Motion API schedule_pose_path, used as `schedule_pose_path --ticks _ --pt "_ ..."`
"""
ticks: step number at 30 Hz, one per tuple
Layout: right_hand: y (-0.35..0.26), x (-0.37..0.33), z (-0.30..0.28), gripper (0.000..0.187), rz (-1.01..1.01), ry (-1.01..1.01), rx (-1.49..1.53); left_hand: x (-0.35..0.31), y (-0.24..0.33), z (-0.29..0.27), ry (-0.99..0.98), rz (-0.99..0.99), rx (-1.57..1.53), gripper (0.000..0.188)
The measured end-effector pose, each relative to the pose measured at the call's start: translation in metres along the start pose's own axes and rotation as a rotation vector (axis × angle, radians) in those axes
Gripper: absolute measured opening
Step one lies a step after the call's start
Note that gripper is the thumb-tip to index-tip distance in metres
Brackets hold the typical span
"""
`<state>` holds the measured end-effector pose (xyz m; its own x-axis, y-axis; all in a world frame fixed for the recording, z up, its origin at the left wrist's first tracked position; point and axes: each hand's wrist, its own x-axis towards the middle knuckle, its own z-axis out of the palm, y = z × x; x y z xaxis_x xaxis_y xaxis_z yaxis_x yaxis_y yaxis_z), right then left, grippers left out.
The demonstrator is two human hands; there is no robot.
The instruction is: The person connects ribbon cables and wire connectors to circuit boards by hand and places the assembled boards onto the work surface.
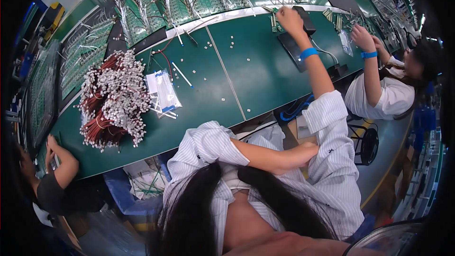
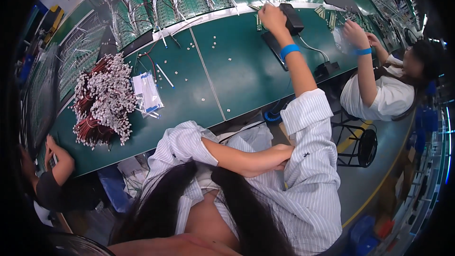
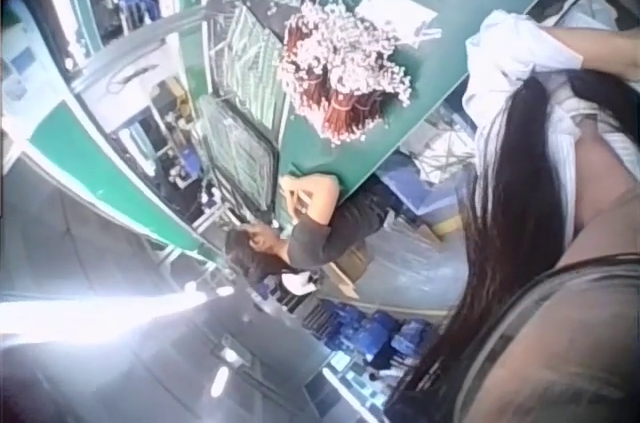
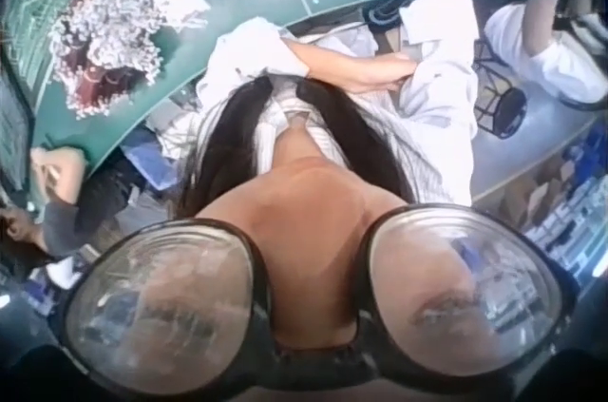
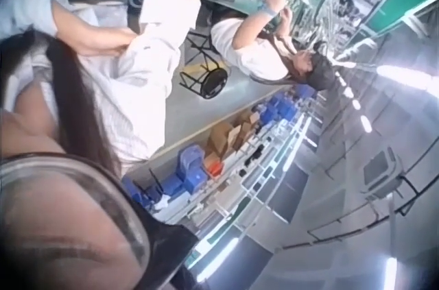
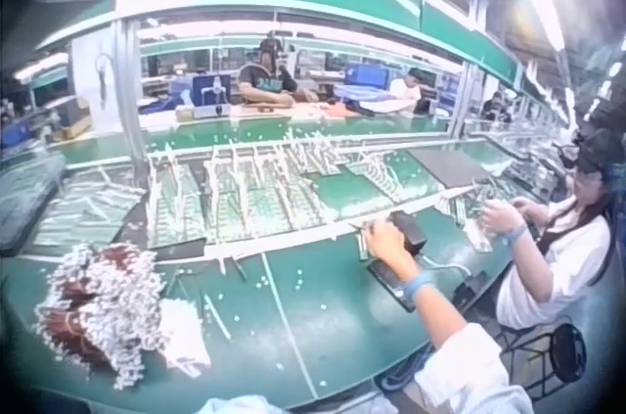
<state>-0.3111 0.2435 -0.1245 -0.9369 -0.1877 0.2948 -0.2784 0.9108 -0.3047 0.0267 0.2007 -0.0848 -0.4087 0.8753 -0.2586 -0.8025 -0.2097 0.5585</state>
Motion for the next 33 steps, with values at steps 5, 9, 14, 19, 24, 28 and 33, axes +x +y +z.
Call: schedule_pose_path --ticks 5,9,14,19,24,28,33 --pt "-0.002 -0.005 0.033 0.038 0.000 -0.259 -0.218 0.009 -0.008 -0.014 0.091 0.031 0.010 0.032" --pt "0.007 0.002 0.047 0.045 0.024 -0.116 -0.238 -0.001 0.004 -0.039 0.073 0.149 -0.098 0.025" --pt "0.004 -0.002 0.044 0.040 0.019 -0.144 -0.209 -0.021 0.055 -0.095 0.192 0.457 -0.020 0.030" --pt "-0.012 -0.048 0.032 0.026 -0.081 -0.119 0.562 -0.040 0.094 -0.183 0.492 0.769 0.091 0.035" --pt "-0.095 -0.097 0.037 0.023 -0.311 -0.220 0.783 -0.059 0.114 -0.209 0.701 0.990 -0.115 0.037" --pt "-0.136 -0.095 0.047 0.020 -0.344 -0.281 0.793 -0.073 0.108 -0.237 0.934 1.071 -0.002 0.036" --pt "-0.159 -0.082 0.088 0.017 -0.229 -0.508 1.407 -0.100 0.112 -0.254 1.274 1.270 0.160 0.031"
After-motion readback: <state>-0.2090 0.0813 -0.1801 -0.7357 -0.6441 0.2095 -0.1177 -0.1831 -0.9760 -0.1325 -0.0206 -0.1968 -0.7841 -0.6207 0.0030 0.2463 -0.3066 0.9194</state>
